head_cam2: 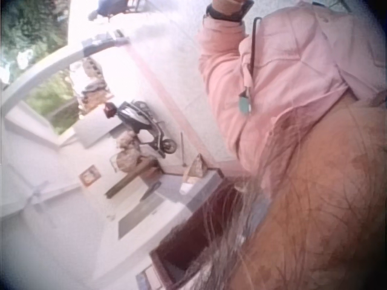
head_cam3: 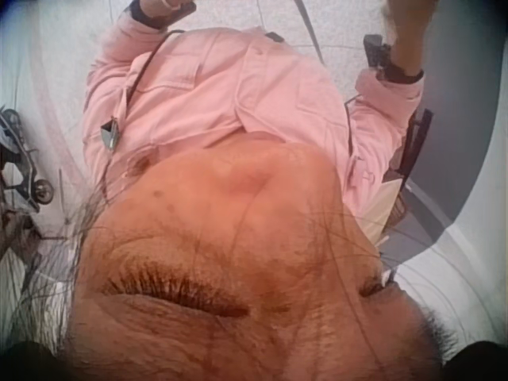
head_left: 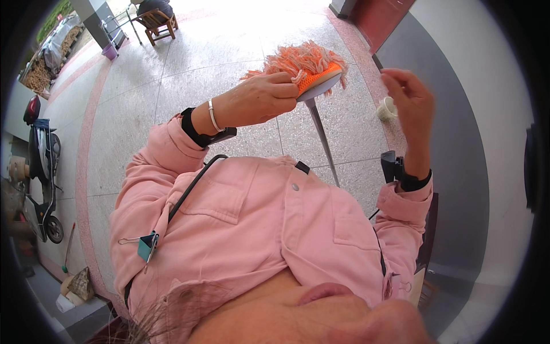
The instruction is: The person rinses an orange mop head under running water, then attaches it to a mop base and handle. They then place the assembled mop head into a plastic bag and put the bag into a red tote bag.
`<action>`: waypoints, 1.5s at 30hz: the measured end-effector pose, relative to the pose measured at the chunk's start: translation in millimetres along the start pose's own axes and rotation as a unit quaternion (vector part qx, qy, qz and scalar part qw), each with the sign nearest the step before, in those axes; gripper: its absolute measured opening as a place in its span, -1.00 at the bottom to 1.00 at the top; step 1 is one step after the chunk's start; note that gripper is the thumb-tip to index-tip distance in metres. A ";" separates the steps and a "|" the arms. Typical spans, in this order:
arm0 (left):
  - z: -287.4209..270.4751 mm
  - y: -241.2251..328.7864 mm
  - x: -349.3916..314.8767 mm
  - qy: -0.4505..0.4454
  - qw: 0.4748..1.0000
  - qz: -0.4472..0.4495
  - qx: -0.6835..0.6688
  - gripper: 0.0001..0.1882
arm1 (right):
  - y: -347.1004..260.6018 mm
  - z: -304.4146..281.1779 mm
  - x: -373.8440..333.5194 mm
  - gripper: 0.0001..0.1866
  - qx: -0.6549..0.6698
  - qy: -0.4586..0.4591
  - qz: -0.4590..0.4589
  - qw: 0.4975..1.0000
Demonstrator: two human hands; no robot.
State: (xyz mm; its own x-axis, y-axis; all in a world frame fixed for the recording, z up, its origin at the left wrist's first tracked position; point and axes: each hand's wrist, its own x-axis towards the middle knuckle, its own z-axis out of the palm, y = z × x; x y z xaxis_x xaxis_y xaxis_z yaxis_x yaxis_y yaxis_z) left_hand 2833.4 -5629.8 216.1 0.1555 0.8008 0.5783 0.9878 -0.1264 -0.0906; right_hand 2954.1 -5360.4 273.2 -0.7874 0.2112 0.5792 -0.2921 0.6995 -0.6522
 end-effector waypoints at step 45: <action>42.4 -22.5 -18.5 -0.054 0.903 -0.179 -0.388 -0.82 | -16.3 48.0 19.7 -0.67 -0.062 -0.476 0.181 0.858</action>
State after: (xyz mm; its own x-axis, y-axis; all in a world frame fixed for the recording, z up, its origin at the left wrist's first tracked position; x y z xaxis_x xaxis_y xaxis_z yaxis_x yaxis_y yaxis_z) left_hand 2808.2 -5616.9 173.1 -0.1319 0.9190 0.3715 0.6838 -0.1870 0.7053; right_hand 2917.3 -5400.4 271.7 -0.9183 -0.1828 -0.3511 0.0783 0.7857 -0.6136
